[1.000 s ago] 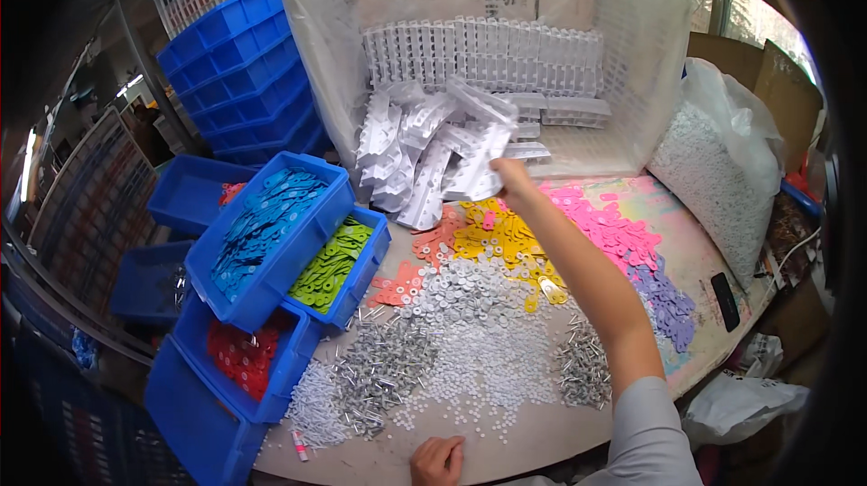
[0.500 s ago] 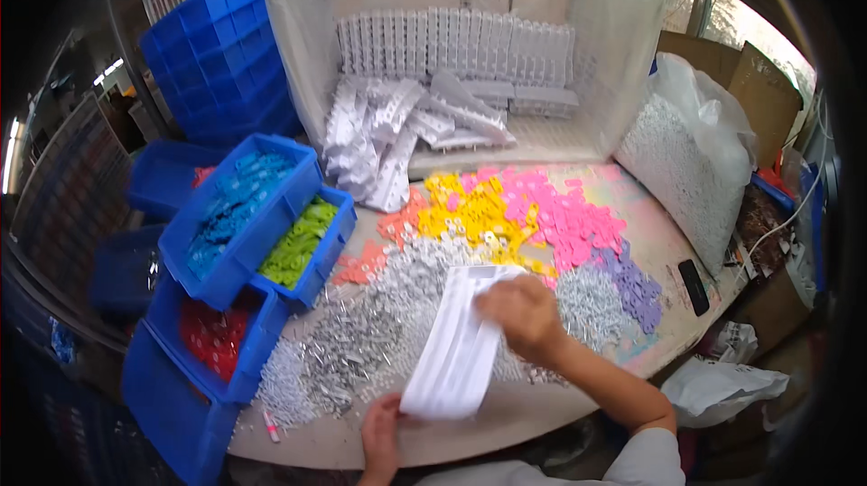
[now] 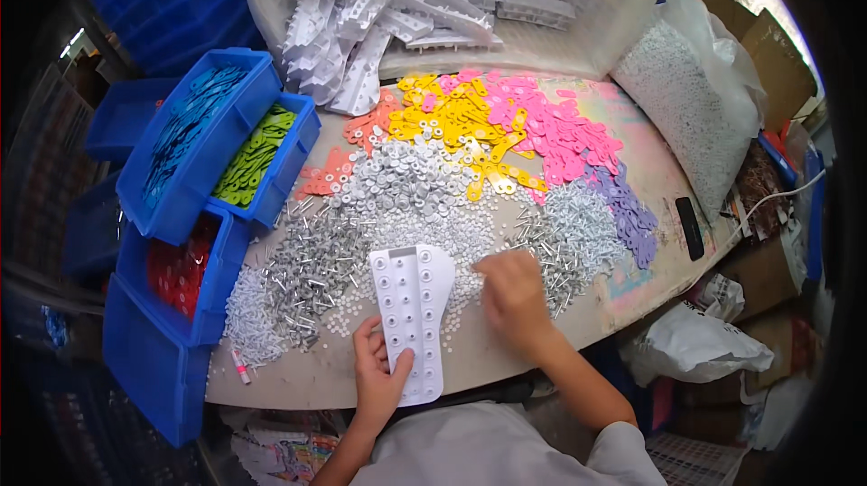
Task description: The recorder is assembling small toy parts by placing silver metal pieces and colorful plastic covers onto a white base plate.
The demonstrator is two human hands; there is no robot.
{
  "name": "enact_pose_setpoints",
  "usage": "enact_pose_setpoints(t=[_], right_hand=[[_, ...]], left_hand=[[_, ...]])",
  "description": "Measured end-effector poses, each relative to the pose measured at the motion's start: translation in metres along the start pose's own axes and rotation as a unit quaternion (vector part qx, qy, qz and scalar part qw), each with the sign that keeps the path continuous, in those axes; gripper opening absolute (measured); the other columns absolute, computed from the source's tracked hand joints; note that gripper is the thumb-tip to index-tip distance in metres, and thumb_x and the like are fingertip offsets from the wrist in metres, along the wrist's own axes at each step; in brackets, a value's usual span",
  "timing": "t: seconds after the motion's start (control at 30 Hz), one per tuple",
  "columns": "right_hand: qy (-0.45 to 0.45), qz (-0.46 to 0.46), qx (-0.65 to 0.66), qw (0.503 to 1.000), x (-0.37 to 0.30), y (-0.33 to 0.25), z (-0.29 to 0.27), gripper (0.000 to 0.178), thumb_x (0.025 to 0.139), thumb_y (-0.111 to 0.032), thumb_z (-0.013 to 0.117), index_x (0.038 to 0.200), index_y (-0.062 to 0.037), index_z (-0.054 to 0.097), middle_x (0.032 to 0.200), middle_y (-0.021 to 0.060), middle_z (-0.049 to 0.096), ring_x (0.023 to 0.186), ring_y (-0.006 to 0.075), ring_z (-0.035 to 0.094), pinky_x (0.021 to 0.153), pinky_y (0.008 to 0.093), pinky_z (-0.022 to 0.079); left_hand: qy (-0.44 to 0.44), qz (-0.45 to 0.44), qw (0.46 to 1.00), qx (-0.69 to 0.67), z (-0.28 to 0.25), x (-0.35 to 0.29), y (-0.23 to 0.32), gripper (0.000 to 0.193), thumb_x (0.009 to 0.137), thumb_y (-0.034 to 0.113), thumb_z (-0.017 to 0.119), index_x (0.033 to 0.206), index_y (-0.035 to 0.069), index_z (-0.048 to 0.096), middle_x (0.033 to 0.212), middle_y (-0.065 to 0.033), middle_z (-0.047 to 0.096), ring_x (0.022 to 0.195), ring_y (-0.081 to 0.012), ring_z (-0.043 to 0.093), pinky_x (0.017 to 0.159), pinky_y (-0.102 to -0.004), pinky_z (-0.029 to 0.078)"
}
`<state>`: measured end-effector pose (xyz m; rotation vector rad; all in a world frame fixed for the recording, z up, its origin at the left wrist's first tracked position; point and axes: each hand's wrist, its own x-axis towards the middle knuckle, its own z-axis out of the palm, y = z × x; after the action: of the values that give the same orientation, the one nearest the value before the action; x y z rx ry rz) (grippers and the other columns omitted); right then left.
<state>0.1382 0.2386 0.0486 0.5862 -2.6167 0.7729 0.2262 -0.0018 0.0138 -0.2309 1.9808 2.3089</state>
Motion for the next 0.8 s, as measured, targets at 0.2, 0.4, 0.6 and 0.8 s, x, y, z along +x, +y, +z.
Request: enact_pose_setpoints(t=[0.2,0.4,0.6,0.8], right_hand=[[-0.038,0.07,-0.099,0.992,-0.004,0.026,-0.009,0.021,0.084,-0.003,0.073,0.105,-0.0068,0.069,0.105,0.0099,0.064,0.109,0.0336,0.057,0.099,0.0461,0.042],[-0.054,0.072,-0.106,0.99,-0.004,0.026,-0.003,0.018,0.088,-0.004,0.07,0.105,-0.007,0.069,0.104,0.0094,0.064,0.108,0.0314,0.057,0.1,0.0449,0.042],[-0.049,0.07,-0.116,0.99,-0.003,0.027,0.001,0.014,0.088,-0.002,0.069,0.101,-0.0062,0.066,0.103,0.0092,0.064,0.106,0.0306,0.058,0.097,0.0442,0.042],[0.022,0.133,-0.001,0.991,0.003,0.021,0.001,0.013,0.091,0.0,0.068,0.104,-0.0024,0.066,0.101,0.0136,0.066,0.1,0.0344,0.061,0.091,0.0438,0.047]], left_hand=[[-0.008,-0.016,0.999,0.033,0.012,-0.006,0.004,0.072,0.095,-0.005,0.068,0.156,0.003,0.03,0.133,-0.0182,0.059,0.115,-0.0209,0.067,0.079,-0.0279,0.061],[0.014,0.114,0.935,0.334,-0.014,0.013,0.038,0.032,0.094,0.004,0.071,0.126,0.001,0.067,0.12,-0.0133,0.065,0.112,-0.0259,0.066,0.088,-0.0336,0.055],[0.088,0.279,0.794,0.532,-0.052,0.09,0.05,0.013,0.089,0.004,0.073,0.102,0.004,0.072,0.099,-0.0094,0.064,0.094,-0.0308,0.061,0.085,-0.0425,0.047],[0.046,0.296,0.735,0.608,-0.054,0.118,0.051,0.011,0.085,0.009,0.077,0.094,0.007,0.071,0.094,-0.0069,0.061,0.095,-0.0291,0.058,0.085,-0.0424,0.044]])
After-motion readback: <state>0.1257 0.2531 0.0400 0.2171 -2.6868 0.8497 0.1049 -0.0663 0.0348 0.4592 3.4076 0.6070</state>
